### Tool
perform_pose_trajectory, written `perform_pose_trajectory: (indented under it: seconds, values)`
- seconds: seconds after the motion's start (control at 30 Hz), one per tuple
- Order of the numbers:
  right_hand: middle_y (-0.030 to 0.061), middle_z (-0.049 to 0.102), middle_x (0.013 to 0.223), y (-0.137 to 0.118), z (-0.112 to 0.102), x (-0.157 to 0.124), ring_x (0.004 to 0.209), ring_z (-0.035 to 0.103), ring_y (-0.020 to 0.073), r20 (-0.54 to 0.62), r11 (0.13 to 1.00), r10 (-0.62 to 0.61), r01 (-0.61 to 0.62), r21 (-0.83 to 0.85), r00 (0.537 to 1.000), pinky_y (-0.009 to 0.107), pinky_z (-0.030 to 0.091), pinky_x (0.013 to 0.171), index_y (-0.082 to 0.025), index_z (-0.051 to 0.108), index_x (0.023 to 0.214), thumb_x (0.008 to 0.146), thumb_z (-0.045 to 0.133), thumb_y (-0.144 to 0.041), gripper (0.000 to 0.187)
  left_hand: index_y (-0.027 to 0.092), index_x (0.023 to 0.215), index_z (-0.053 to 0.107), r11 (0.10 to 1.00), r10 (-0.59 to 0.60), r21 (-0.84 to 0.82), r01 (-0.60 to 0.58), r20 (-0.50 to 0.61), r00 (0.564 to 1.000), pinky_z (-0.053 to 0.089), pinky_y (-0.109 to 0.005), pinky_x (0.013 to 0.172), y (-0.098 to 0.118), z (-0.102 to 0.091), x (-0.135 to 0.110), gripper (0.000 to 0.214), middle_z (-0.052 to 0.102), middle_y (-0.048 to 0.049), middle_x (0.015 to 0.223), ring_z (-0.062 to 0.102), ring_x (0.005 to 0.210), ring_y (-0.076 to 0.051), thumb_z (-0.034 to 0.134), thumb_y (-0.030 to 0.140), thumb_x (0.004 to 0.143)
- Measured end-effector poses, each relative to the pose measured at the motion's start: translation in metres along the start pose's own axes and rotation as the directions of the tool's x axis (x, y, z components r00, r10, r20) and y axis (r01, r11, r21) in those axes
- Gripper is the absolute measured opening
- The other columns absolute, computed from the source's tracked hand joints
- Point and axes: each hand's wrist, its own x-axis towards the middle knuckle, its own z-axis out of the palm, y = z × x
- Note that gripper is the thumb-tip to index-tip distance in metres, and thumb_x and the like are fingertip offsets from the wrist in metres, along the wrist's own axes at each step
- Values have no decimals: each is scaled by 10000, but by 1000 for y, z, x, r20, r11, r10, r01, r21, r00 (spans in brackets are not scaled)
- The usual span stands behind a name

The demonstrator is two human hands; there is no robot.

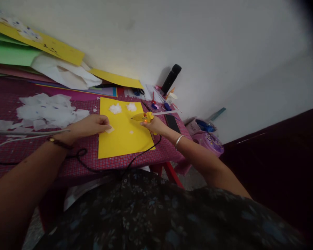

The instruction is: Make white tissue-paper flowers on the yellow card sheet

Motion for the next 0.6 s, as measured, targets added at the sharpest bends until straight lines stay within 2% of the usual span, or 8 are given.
perform_pose_trajectory:
  seconds: [0.1,0.27,0.43,0.6]
  values:
    - [-36,588,684,-11,-5,-7,476,455,76,46,990,107,-110,83,993,203,376,420,-159,662,1046,956,713,-161,103,204,771,586,1000,-3,-4,3,4,1000,357,-295,616,0,0,0,322,578,-19,701,495,647,-168,632,522,759]
    - [-46,589,696,-21,-7,-12,476,443,66,38,981,98,-103,162,994,174,387,407,-171,644,1090,972,668,-109,135,209,775,578,1000,0,-4,1,10,1000,356,-292,615,-1,0,-1,324,567,-12,687,502,644,-170,631,529,771]
    - [-62,550,691,-10,-2,-5,489,461,79,14,991,119,-120,61,993,190,399,437,-152,655,1234,987,659,-140,248,209,767,578,1000,19,-5,-19,0,1000,356,-286,612,-5,1,0,319,573,-12,680,499,649,-169,635,523,773]
    - [-27,624,774,0,0,-3,562,536,88,-29,998,52,-52,-18,998,191,426,495,-165,670,1242,949,720,-166,297,207,759,586,1000,3,1,-3,8,1000,350,-292,616,-2,0,1,305,568,-15,677,492,646,-172,644,507,774]
